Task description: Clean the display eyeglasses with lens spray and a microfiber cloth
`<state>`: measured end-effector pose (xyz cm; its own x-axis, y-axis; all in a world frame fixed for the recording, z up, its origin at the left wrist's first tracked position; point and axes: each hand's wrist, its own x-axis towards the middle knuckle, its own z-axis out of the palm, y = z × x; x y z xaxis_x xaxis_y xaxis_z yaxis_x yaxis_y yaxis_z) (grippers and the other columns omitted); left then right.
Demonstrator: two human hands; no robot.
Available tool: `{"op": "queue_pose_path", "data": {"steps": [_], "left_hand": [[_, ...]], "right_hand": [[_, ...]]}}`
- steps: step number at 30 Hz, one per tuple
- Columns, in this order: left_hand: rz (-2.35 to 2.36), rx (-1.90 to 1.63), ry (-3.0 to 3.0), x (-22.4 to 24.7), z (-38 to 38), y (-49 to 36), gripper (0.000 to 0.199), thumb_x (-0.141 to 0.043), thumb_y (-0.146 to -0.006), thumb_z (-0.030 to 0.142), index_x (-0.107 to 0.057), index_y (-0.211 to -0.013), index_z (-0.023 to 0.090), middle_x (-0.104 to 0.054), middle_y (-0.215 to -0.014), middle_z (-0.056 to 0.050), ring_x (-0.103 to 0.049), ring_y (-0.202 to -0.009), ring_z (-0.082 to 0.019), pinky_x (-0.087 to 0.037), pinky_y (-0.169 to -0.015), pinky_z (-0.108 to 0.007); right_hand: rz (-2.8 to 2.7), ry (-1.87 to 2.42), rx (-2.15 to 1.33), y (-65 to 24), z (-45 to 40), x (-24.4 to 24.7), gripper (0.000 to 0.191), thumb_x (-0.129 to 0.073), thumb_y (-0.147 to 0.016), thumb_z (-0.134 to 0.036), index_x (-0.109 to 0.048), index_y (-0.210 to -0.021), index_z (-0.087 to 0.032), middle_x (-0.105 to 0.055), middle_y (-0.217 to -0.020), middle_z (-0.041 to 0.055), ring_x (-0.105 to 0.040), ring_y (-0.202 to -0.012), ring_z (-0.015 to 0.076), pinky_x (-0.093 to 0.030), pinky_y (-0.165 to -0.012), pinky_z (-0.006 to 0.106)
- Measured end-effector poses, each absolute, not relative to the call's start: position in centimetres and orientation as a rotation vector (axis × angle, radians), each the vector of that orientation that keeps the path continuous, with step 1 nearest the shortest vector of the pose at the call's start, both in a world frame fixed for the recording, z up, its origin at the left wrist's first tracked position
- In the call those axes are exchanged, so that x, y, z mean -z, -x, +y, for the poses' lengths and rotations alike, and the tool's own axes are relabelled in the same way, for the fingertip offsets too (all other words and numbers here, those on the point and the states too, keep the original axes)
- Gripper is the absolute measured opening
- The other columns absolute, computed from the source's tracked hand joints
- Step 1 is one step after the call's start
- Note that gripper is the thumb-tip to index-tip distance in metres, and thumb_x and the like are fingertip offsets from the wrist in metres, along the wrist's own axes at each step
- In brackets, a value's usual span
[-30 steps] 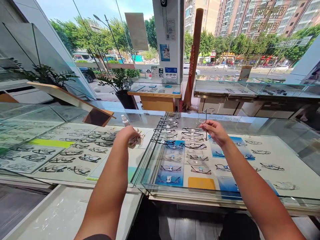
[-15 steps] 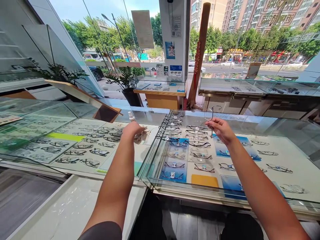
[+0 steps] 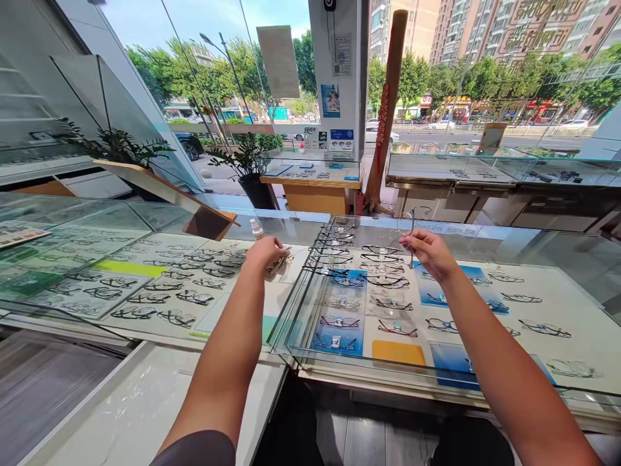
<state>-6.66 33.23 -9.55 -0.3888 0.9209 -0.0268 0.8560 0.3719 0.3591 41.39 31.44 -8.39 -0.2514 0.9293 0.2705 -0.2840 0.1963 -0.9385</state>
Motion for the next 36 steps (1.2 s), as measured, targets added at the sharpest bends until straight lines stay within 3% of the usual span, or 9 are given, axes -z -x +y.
{"op": "queue_pose_path", "data": {"steps": [6,14,16,19,21,24,27,31,36], "left_hand": [[2.367,-0.556,-1.625,9.4,33.4,5.7,0.016,-0.083,-0.076,0.018,-0.068,-0.080,0.020,-0.077,-0.090,-0.009,-0.067,-0.087,-0.026,-0.042,-0.078,-0.033],[2.293,-1.231,-1.602,6.2,31.6,4.1,0.012,-0.053,-0.098,0.030,-0.051,-0.089,0.023,-0.062,-0.080,-0.002,-0.056,-0.074,-0.020,-0.041,-0.071,-0.030],[2.079,-1.485,-1.627,4.7,31.2,2.5,0.009,-0.048,-0.099,0.031,-0.048,-0.094,0.024,-0.056,-0.075,0.001,-0.050,-0.065,-0.017,-0.039,-0.064,-0.027],[1.474,-1.764,-1.723,2.5,30.6,-1.6,0.017,-0.060,-0.095,0.038,-0.050,-0.098,0.024,-0.047,-0.067,0.006,-0.039,-0.054,-0.013,-0.032,-0.056,-0.025],[1.270,-1.743,-1.880,1.5,29.9,-5.1,0.025,-0.064,-0.096,0.046,-0.055,-0.102,0.024,-0.052,-0.068,0.005,-0.042,-0.055,-0.013,-0.032,-0.056,-0.025],[1.306,-1.647,-2.237,1.4,28.9,-10.5,0.025,-0.061,-0.103,0.047,-0.065,-0.107,0.022,-0.070,-0.084,-0.002,-0.061,-0.072,-0.016,-0.042,-0.068,-0.028],[1.258,-1.582,-2.303,2.6,28.4,-14.4,0.029,-0.055,-0.108,0.047,-0.066,-0.100,0.022,-0.070,-0.078,-0.001,-0.061,-0.068,-0.016,-0.042,-0.067,-0.028],[1.250,-1.653,-2.274,4.9,28.1,-16.8,0.036,-0.047,-0.112,0.049,-0.061,-0.093,0.022,-0.062,-0.068,0.001,-0.055,-0.059,-0.015,-0.037,-0.061,-0.028],[1.255,-1.677,-2.345,6.3,27.4,-17.2,0.035,-0.045,-0.113,0.048,-0.062,-0.096,0.022,-0.065,-0.072,0.000,-0.057,-0.060,-0.015,-0.037,-0.061,-0.028]], "right_hand": [[-1.324,0.680,-1.337,-41.4,31.5,8.4,0.027,-0.097,-0.077,-0.043,-0.078,-0.081,-0.025,-0.079,-0.093,0.0035,-0.067,-0.096,0.0177,-0.050,-0.088,0.032],[-1.245,0.631,-1.381,-41.1,31.4,8.3,0.026,-0.099,-0.075,-0.040,-0.079,-0.080,-0.024,-0.081,-0.093,0.0028,-0.067,-0.088,0.0145,-0.052,-0.084,0.029],[-1.188,0.610,-1.416,-41.1,31.4,8.0,0.028,-0.100,-0.073,-0.040,-0.078,-0.079,-0.024,-0.082,-0.094,0.0027,-0.070,-0.091,0.0151,-0.055,-0.089,0.029],[-1.107,0.553,-1.472,-41.1,31.3,7.6,0.029,-0.101,-0.071,-0.040,-0.078,-0.079,-0.024,-0.083,-0.097,0.0027,-0.074,-0.098,0.0160,-0.058,-0.097,0.030],[-1.063,0.499,-1.509,-40.9,31.1,7.4,0.030,-0.101,-0.070,-0.042,-0.079,-0.080,-0.025,-0.084,-0.100,0.0022,-0.075,-0.103,0.0167,-0.059,-0.103,0.032],[-1.015,0.427,-1.560,-40.4,30.7,7.3,0.031,-0.102,-0.069,-0.045,-0.081,-0.083,-0.026,-0.084,-0.102,0.0002,-0.077,-0.108,0.0180,-0.059,-0.109,0.035],[-1.012,0.398,-1.581,-39.8,30.3,7.1,0.030,-0.101,-0.070,-0.045,-0.081,-0.083,-0.027,-0.084,-0.104,-0.0009,-0.077,-0.110,0.0174,-0.059,-0.109,0.032],[-1.019,0.401,-1.611,-38.8,29.6,6.8,0.032,-0.103,-0.069,-0.045,-0.082,-0.083,-0.025,-0.085,-0.113,0.0003,-0.077,-0.109,0.0143,-0.061,-0.095,0.021],[-1.064,0.467,-1.638,-37.5,28.9,6.8,0.033,-0.102,-0.070,-0.044,-0.081,-0.083,-0.021,-0.086,-0.113,0.0061,-0.076,-0.093,0.0133,-0.061,-0.078,0.020]]}}
